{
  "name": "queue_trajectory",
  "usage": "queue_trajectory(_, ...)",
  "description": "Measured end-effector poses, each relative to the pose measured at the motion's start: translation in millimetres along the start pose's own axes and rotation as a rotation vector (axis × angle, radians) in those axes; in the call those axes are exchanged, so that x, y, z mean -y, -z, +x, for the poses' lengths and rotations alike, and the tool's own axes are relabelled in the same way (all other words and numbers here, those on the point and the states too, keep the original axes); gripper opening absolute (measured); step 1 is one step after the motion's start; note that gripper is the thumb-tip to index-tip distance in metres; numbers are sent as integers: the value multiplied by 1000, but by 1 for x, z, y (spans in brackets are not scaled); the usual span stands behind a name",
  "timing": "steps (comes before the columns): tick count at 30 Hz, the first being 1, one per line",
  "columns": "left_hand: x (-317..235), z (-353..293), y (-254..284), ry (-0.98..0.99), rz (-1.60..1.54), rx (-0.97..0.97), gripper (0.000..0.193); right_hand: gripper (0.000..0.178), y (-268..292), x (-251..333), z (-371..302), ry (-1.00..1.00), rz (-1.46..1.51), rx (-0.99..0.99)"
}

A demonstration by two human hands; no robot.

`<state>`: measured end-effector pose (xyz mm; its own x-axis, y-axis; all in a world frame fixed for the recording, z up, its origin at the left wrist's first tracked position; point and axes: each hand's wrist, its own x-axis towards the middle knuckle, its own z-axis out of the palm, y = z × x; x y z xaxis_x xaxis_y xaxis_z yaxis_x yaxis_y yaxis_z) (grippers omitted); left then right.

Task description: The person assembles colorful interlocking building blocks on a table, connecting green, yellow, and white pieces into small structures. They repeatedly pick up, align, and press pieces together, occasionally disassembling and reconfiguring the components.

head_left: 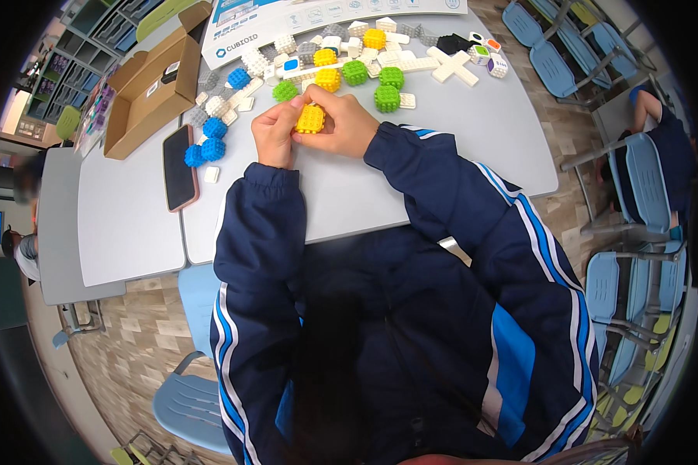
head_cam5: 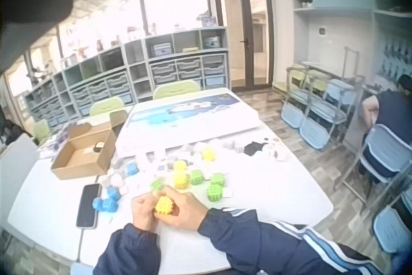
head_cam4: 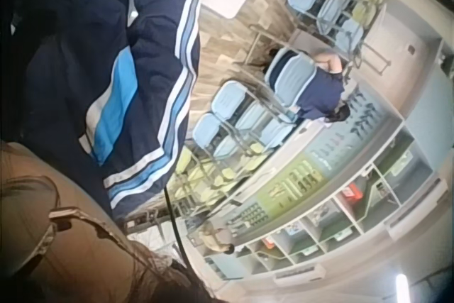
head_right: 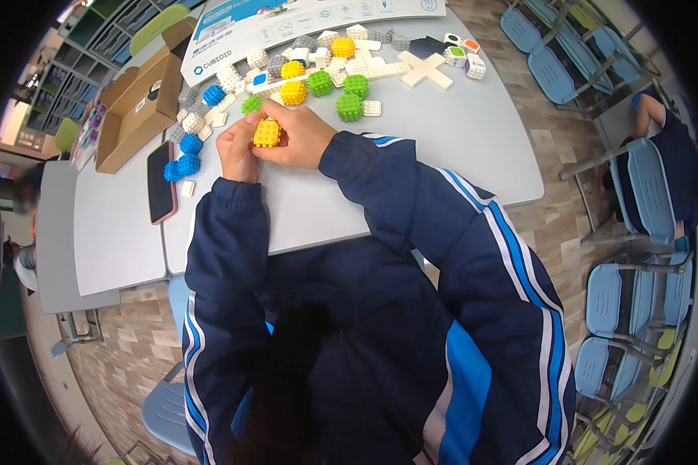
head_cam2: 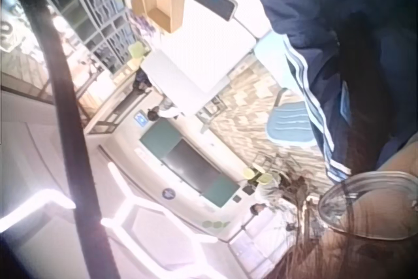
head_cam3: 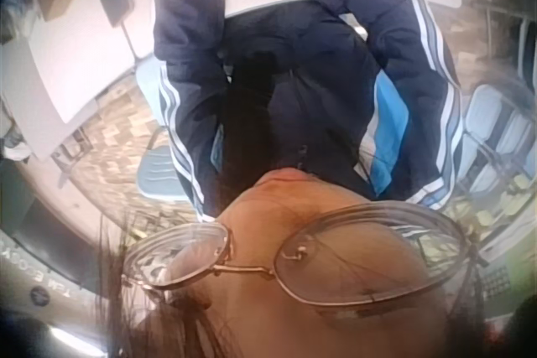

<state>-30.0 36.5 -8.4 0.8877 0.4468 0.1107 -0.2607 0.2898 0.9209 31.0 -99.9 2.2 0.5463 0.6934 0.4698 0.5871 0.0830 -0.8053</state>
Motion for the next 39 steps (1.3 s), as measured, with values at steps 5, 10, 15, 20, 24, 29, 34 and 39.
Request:
queue_trajectory(5, 7, 5, 5, -16, 46, 126, 35, 39, -4, -6, 0, -1, -19, -40)
queue_trajectory(10, 6, 2, 2, -87, 16, 170, 37, 40, -9, -5, -1, 54, -87, -132)
queue_trajectory(15, 2, 1, -2, -108, 89, 65, 35, 42, -1, -4, 3, -39, -419, -104)
queue_trajectory(20, -2, 4, 2, -30, 120, 101, 34, 40, -1, -6, 1, -25, -424, -194)
queue_trajectory(24, 1, 11, 4, -124, -67, 30, 42, 36, 1, -2, 5, 2, -450, -255)
queue_trajectory(29, -4, 11, 2, -96, -194, 9, 37, 37, 17, -10, 12, 245, -549, -377)
queue_trajectory(34, -1, 13, 13, -37, -187, 77, 38, 41, 42, -16, 13, 163, -695, -131)
queue_trajectory(39, -3, 13, 6, -47, -212, -3, 36, 55, 50, -11, 10, 70, -823, 16)
